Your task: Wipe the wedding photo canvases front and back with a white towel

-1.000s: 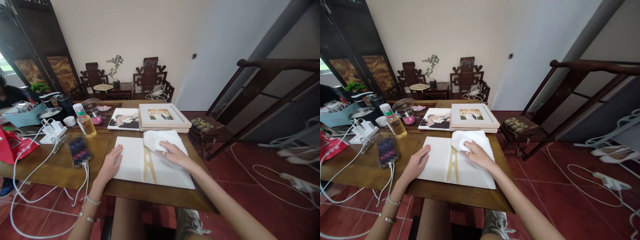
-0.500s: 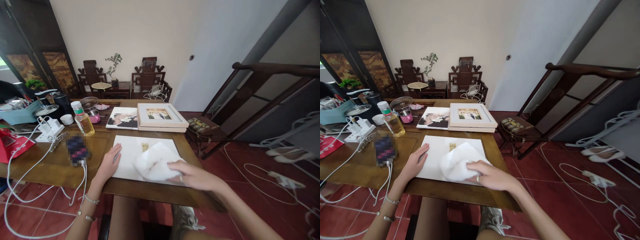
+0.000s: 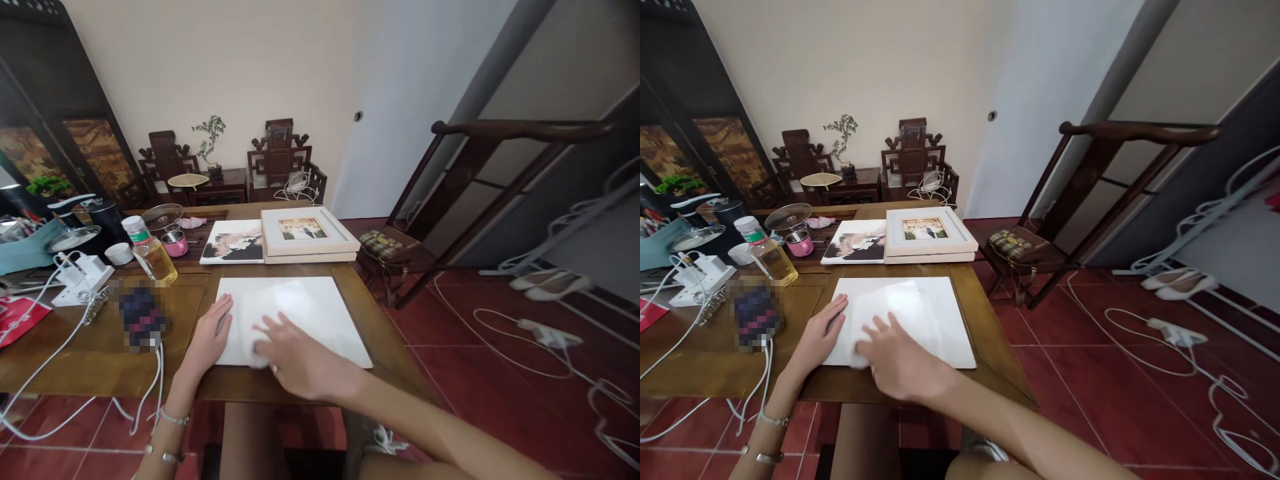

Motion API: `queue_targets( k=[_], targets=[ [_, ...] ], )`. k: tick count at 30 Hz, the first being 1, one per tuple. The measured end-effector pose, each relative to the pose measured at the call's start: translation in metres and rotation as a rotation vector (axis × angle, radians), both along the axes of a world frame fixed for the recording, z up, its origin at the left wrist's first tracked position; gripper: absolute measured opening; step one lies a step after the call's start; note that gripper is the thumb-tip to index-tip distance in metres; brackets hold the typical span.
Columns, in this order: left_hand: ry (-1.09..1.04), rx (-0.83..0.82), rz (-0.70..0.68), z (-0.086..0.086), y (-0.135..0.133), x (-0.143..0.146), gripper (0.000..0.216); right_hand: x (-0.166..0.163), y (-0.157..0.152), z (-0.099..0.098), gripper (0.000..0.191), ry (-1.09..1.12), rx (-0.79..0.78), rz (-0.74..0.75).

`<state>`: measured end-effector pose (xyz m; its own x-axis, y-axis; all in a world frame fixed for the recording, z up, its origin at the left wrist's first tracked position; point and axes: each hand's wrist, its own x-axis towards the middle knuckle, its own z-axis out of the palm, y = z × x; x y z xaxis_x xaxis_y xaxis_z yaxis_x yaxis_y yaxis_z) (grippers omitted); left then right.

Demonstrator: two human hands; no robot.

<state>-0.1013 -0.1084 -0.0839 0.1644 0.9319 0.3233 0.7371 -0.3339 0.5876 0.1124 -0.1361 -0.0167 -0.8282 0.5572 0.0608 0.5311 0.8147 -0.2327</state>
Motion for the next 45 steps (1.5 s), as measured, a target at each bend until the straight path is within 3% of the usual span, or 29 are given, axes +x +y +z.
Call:
queue_targets(
  k=[3, 7, 13, 15, 18, 21, 24, 29, 34, 36, 41, 45],
  targets=[
    [-0.003, -0.002, 0.000, 0.000, -0.001, 0.001, 0.042, 0.022, -0.013, 0.014, 0.016, -0.021, -0.089, 0.102],
    [-0.011, -0.002, 0.007, -0.001, -0.001, 0.001, 0.040, 0.039, 0.017, 0.015, 0.014, -0.025, -0.168, -0.010],
    [-0.017, 0.002, 0.000, 0.001, -0.002, 0.001, 0.039, 0.005, 0.070, -0.006, 0.019, 0.099, -0.037, -0.201],
    [-0.018, 0.002, 0.001, 0.001, -0.001, 0.001, 0.039, -0.012, 0.063, -0.010, 0.022, 0.072, 0.012, -0.201],
    [-0.018, 0.000, -0.007, 0.001, 0.000, -0.001, 0.040, -0.027, 0.028, -0.010, 0.029, -0.007, 0.045, -0.155],
    [-0.017, -0.013, -0.031, 0.002, -0.001, -0.003, 0.041, -0.023, -0.008, 0.000, 0.022, -0.004, 0.023, 0.047],
    [-0.017, -0.005, -0.035, 0.001, -0.001, -0.003, 0.042, -0.005, -0.011, 0.013, 0.016, -0.055, -0.074, 0.120],
    [-0.041, 0.001, -0.004, -0.001, -0.001, 0.000, 0.039, 0.014, 0.047, 0.014, 0.016, -0.027, -0.132, -0.101],
    [-0.180, 0.003, 0.037, 0.005, -0.005, 0.001, 0.045, -0.015, 0.075, -0.003, 0.023, 0.043, -0.023, -0.290],
    [-0.291, 0.030, 0.063, 0.010, -0.008, 0.001, 0.048, -0.031, 0.065, -0.008, 0.025, 0.061, 0.013, -0.239],
    [-0.442, 0.064, 0.128, 0.014, -0.010, 0.000, 0.050, -0.038, 0.015, -0.002, 0.020, 0.068, 0.070, 0.167],
    [-0.315, 0.064, 0.098, 0.008, -0.008, 0.001, 0.046, -0.013, 0.000, 0.021, 0.018, -0.069, -0.056, 0.218]
  ],
)
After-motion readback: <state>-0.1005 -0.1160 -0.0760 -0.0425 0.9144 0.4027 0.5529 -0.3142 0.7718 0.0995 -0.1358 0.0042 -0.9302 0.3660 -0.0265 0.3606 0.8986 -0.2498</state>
